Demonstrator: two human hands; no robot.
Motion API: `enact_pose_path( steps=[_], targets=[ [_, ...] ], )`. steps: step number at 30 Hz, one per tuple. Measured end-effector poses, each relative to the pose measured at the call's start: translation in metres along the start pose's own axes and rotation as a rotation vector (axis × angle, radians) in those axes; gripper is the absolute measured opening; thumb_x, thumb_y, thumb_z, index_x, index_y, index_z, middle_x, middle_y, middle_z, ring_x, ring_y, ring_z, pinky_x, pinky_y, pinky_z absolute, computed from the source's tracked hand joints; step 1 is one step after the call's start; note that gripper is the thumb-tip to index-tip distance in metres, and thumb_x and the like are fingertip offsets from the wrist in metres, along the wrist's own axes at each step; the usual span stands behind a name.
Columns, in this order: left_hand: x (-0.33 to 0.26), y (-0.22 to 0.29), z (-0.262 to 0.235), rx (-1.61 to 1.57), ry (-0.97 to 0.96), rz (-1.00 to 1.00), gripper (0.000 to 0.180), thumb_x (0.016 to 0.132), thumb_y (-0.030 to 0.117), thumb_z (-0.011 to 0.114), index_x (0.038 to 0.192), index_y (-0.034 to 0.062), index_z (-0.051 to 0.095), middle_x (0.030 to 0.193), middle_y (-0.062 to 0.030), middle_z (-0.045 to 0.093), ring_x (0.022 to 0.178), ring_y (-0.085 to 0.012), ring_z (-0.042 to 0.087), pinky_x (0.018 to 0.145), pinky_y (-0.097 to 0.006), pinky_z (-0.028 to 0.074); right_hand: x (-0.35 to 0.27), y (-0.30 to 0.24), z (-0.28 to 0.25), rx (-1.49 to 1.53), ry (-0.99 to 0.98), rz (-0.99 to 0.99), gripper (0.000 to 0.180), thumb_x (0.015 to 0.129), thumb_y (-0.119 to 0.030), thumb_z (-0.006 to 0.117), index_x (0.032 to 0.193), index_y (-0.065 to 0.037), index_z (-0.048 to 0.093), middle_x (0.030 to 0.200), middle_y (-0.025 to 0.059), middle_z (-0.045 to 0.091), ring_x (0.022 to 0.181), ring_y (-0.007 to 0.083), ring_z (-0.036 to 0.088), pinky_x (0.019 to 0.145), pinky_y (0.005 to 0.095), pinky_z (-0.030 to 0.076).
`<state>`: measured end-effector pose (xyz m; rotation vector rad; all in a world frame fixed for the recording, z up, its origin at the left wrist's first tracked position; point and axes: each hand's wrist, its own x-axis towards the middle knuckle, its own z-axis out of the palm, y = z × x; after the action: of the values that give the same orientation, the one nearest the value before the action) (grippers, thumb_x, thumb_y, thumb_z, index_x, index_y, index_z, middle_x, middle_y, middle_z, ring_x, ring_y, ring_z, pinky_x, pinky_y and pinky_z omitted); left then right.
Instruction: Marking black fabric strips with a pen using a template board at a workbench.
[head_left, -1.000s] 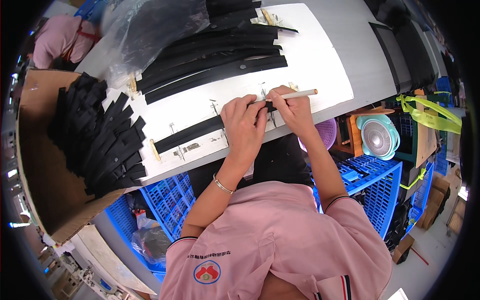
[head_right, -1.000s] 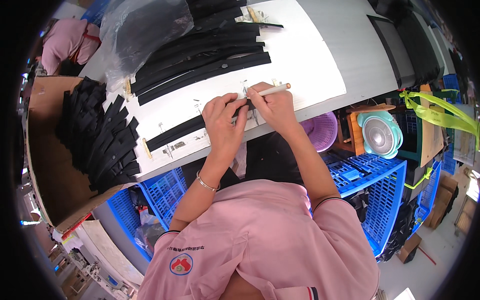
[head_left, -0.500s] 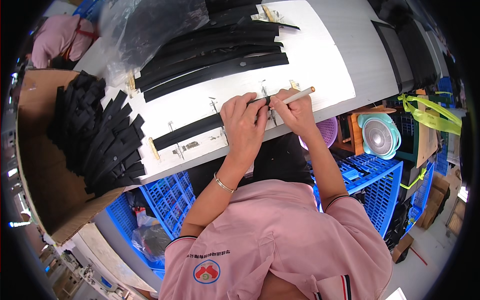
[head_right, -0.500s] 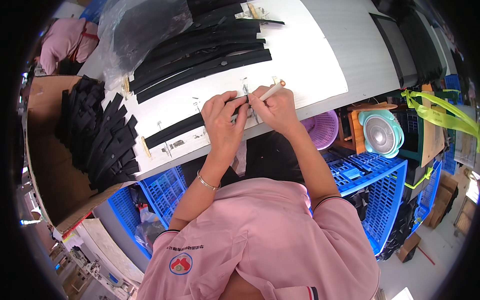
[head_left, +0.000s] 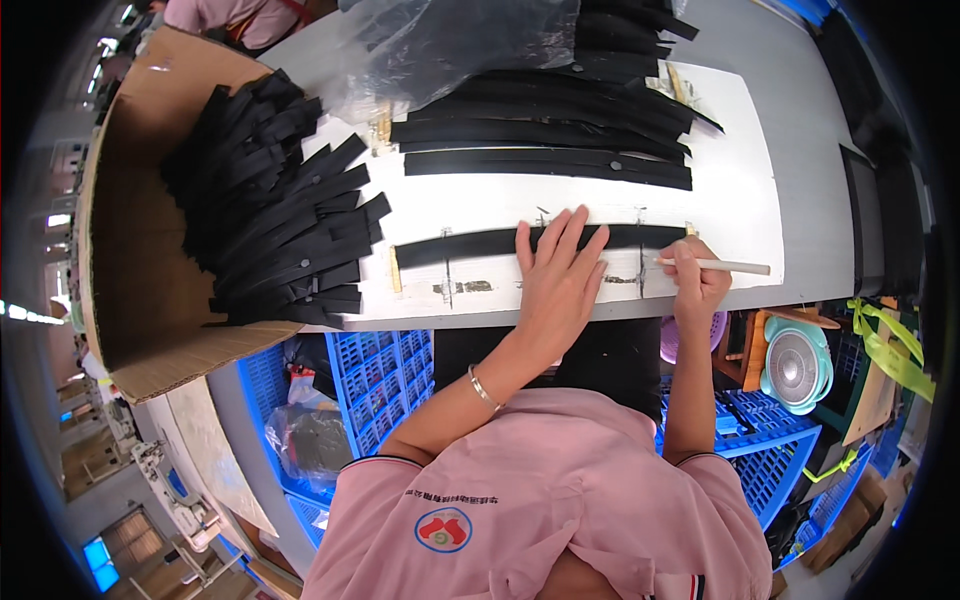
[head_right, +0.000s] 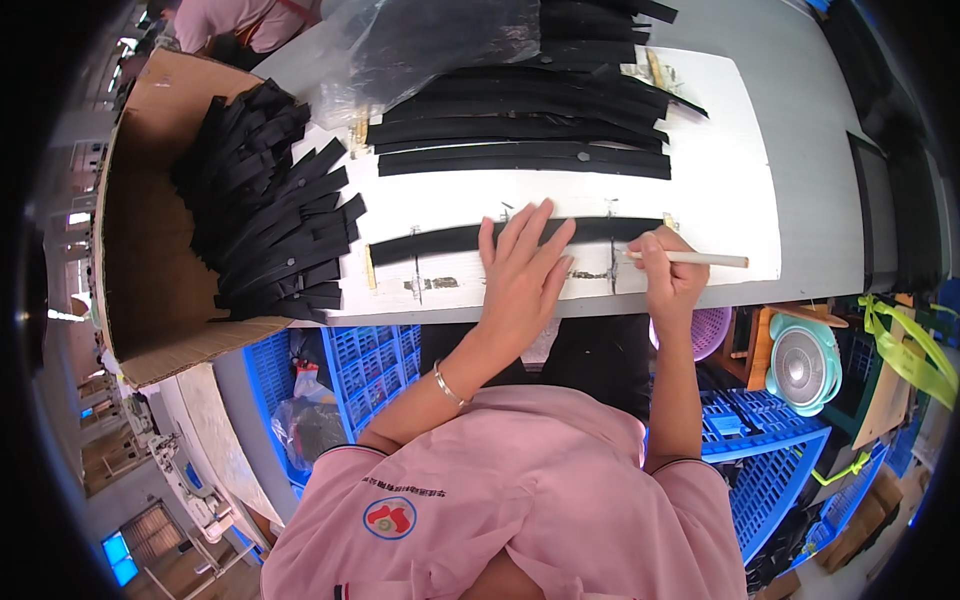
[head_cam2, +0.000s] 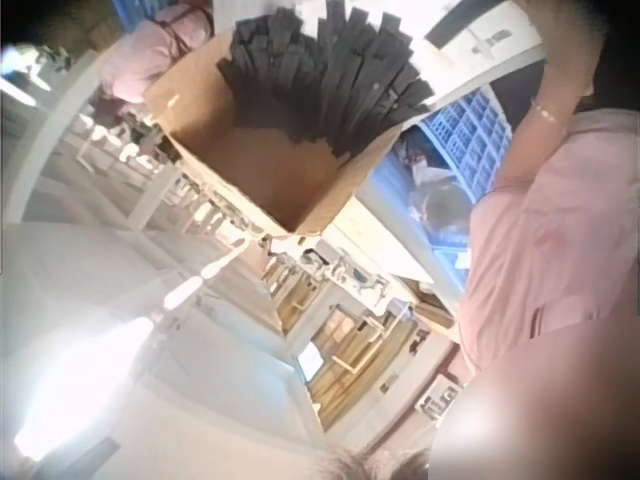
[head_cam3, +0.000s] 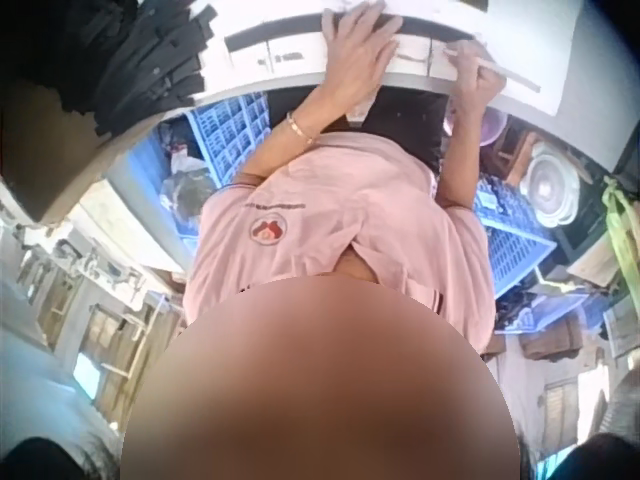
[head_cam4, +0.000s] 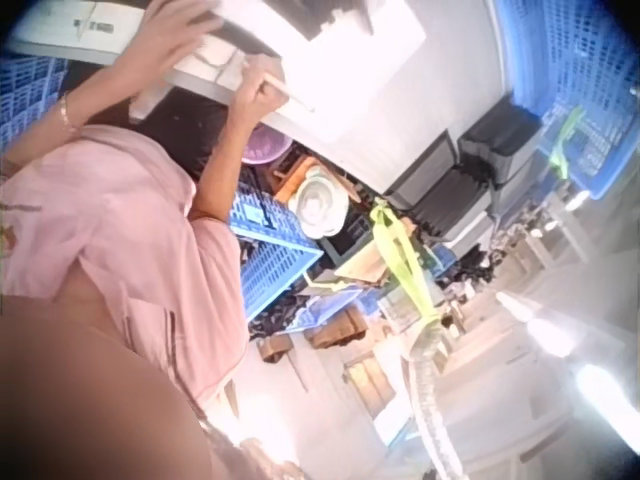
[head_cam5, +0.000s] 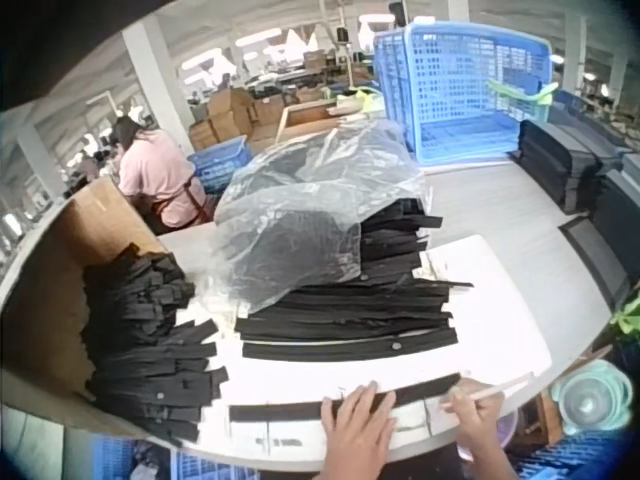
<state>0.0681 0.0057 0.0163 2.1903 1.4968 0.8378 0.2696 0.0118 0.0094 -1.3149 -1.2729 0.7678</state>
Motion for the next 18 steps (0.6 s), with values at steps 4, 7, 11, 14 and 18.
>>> enact_pose_path(
  steps=[4,7,11,14,18],
  targets=[
    [0.047,-0.024,0.006,0.048,0.019,0.037,0.039,0.099,0.017,0.063,0.135,0.0039,0.063,0.148,-0.0185,0.051,0.141,-0.0352,0.043,0.119,-0.065,0.014,-0.002,-0.003,0.004,-0.001,0.058,0.039,0.026,0.100,-0.011,0.060,0.081,0.003,0.071,0.068,0.0019,0.060,0.060,0.0078,0.052,0.056,0.0239,0.040],
    [0.062,-0.033,0.002,-0.022,0.007,0.026,0.039,0.097,0.019,0.066,0.133,0.0024,0.064,0.149,-0.0201,0.051,0.143,-0.0360,0.043,0.120,-0.063,0.016,0.000,-0.002,0.005,0.010,0.055,0.065,0.027,0.101,-0.013,0.060,0.083,0.003,0.072,0.069,0.0012,0.060,0.059,0.0066,0.051,0.055,0.0220,0.039],
    [0.030,-0.050,-0.023,-0.029,0.096,-0.021,0.039,0.096,0.016,0.064,0.134,0.0062,0.065,0.149,-0.0172,0.054,0.145,-0.0358,0.042,0.124,-0.059,0.014,0.001,0.002,0.006,-0.009,0.053,0.071,0.026,0.102,-0.014,0.060,0.084,0.002,0.072,0.070,0.0013,0.061,0.059,0.0061,0.050,0.055,0.0221,0.039],
    [-0.012,-0.086,-0.064,0.144,0.168,-0.109,0.045,0.092,0.003,0.058,0.135,0.0111,0.066,0.150,-0.0132,0.054,0.147,-0.0349,0.041,0.125,-0.058,0.011,0.001,0.002,0.006,-0.002,0.048,0.062,0.026,0.102,-0.015,0.060,0.085,0.002,0.072,0.071,0.0014,0.062,0.060,0.0056,0.050,0.056,0.0218,0.039],
    [-0.051,-0.138,-0.120,0.474,0.232,-0.266,0.061,0.077,-0.008,0.053,0.136,0.0071,0.061,0.148,-0.0158,0.053,0.148,-0.0355,0.038,0.124,-0.061,0.009,0.002,0.002,0.001,-0.024,0.043,0.083,0.026,0.102,-0.015,0.060,0.086,0.001,0.072,0.072,0.0009,0.063,0.061,0.0049,0.050,0.056,0.0216,0.038]
  ],
)
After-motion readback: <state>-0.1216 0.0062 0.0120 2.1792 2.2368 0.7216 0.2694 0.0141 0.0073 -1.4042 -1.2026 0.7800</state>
